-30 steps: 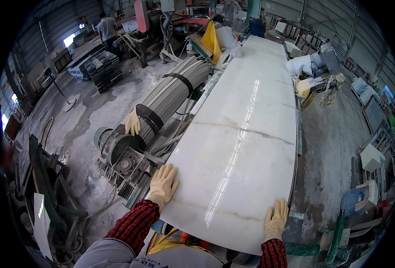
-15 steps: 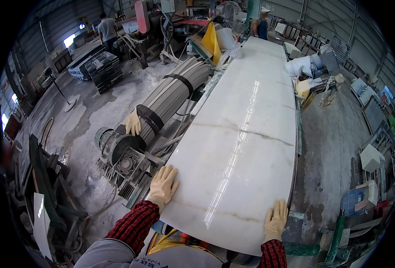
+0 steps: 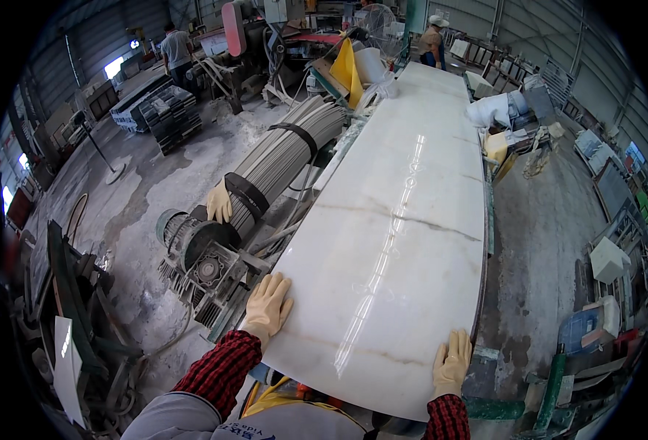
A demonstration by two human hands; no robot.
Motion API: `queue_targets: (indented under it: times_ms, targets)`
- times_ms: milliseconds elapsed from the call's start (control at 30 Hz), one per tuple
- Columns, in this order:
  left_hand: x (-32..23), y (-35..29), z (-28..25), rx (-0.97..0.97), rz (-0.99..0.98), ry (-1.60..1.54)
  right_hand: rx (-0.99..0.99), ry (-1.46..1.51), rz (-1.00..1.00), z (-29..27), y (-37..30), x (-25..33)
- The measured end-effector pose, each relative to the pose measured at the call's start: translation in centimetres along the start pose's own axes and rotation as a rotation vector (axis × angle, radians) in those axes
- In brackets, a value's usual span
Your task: The person repeatedly feeds large white rectangular tiles into a polishing machine using both hands. They guide the tiles along a conveyor belt, ensuring they pass through the machinery, and then remove them from the other end. The process is repeated multiple times with different tiles in a factory setting.
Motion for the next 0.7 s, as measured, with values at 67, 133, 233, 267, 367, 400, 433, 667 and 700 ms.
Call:
queue_targets:
  times_ms: [67,133,233,267,367,400,433,667,700]
  targets:
    - [-0.09,-0.11,-0.15,-0.024,0.014,-0.001,-0.003,-0.002,-0.002,0.06,-0.06,0.01]
    - [-0.03,-0.21,-0.06,-0.022,0.011,0.005,-0.003,0.002,-0.001,0.06,-0.16,0.04]
    - [0.11,-0.26,0.08,-0.044,0.015,0.009,0.004,0.013,0.005,-0.02,-0.32,0.12]
    - [0.16,-0.27,0.15,-0.048,0.016,0.001,0.008,0.014,0.008,-0.06,-0.36,0.13]
    - [0.19,-0.46,0.23,-0.072,0.028,0.010,-0.001,0.009,0.002,-0.24,-0.50,0.35]
    - [0.22,-0.50,0.27,-0.071,0.026,0.018,-0.007,0.006,-0.003,-0.29,-0.54,0.44]
    - [0.22,-0.55,0.27,-0.073,0.028,0.018,-0.009,0.007,-0.005,-0.32,-0.59,0.49]
    - [0.14,-0.81,0.13,-0.082,0.025,0.012,-0.001,0.018,0.001,-0.25,-0.90,0.43]
    - [0.14,-0.82,0.12,-0.079,0.025,0.010,-0.002,0.018,0.000,-0.23,-0.95,0.44]
Point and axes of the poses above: each hand's wrist, its own y-axis towards the middle knuckle, its own z-axis out of the palm, x = y × z, the point moved 6 cm from there along y, towards the middle knuckle, and after that the axes turned 13 degrees about x, right-handed, at the moved point
